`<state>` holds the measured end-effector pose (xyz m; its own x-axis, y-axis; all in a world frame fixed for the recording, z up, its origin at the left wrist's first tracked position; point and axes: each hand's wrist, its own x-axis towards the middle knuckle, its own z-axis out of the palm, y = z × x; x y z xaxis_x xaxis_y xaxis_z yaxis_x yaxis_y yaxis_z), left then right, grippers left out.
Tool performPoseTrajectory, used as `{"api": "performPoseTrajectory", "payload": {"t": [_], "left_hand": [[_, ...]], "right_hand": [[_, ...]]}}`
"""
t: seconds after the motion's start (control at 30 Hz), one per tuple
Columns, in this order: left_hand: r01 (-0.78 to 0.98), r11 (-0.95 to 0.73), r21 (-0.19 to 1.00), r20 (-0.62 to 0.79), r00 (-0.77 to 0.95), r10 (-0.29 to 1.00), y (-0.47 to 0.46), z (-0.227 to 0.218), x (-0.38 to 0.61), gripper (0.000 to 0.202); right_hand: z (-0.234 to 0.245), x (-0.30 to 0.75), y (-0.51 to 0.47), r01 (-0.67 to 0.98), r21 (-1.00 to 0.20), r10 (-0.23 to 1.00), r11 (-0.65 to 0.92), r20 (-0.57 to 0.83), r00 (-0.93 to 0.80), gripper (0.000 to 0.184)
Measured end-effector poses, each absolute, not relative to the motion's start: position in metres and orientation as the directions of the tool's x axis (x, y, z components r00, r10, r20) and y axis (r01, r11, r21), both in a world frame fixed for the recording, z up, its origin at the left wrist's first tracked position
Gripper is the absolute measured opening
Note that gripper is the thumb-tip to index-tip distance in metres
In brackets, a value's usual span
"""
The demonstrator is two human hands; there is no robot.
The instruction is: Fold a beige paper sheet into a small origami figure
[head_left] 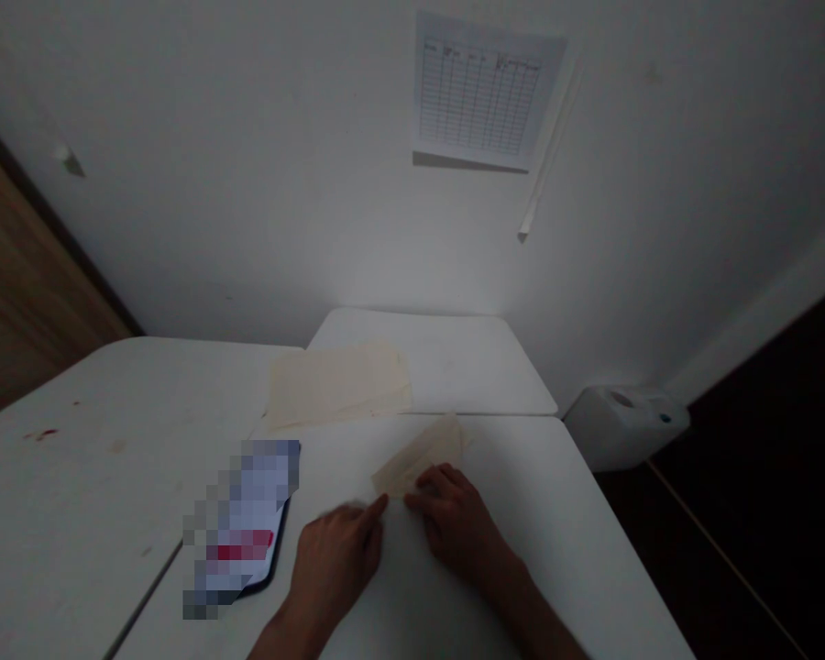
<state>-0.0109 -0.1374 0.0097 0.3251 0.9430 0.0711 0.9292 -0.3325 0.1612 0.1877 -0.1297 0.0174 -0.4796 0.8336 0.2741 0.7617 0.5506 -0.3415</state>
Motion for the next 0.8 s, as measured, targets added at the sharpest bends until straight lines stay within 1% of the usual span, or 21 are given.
{"api": "performPoseTrajectory", "payload": {"t": [0.07,0.23,0.37,0.47,0.6,0.8], "left_hand": [[0.924,-0.344,0.17,0.079,0.335,0.939,-0.137,0.01,-0.011,0.039],[0.918,-0.343,0.198,0.093,0.331,0.939,-0.137,0.01,-0.012,0.039],[0.925,-0.332,0.187,0.101,0.318,0.943,-0.138,0.01,-0.011,0.039],[0.937,-0.315,0.149,0.119,0.3,0.947,-0.139,0.008,-0.01,0.038],[0.943,-0.304,0.138,0.139,0.286,0.948,-0.139,0.006,-0.011,0.036],[0.948,-0.286,0.138,0.109,0.272,0.956,-0.139,0.009,-0.01,0.035]], "right_hand": [[0.021,0.185,-0.131,0.772,-0.313,0.831,0.554,0.263,-0.49,0.026],[0.03,0.177,-0.135,0.776,-0.26,0.818,0.574,0.222,-0.531,0.044],[0.031,0.174,-0.136,0.795,-0.268,0.838,0.545,0.218,-0.501,0.05],[0.03,0.174,-0.137,0.811,-0.288,0.859,0.51,0.215,-0.464,0.048],[0.027,0.177,-0.137,0.823,-0.299,0.874,0.483,0.218,-0.433,0.041],[0.023,0.185,-0.138,0.838,-0.313,0.891,0.447,0.233,-0.389,0.032]]}}
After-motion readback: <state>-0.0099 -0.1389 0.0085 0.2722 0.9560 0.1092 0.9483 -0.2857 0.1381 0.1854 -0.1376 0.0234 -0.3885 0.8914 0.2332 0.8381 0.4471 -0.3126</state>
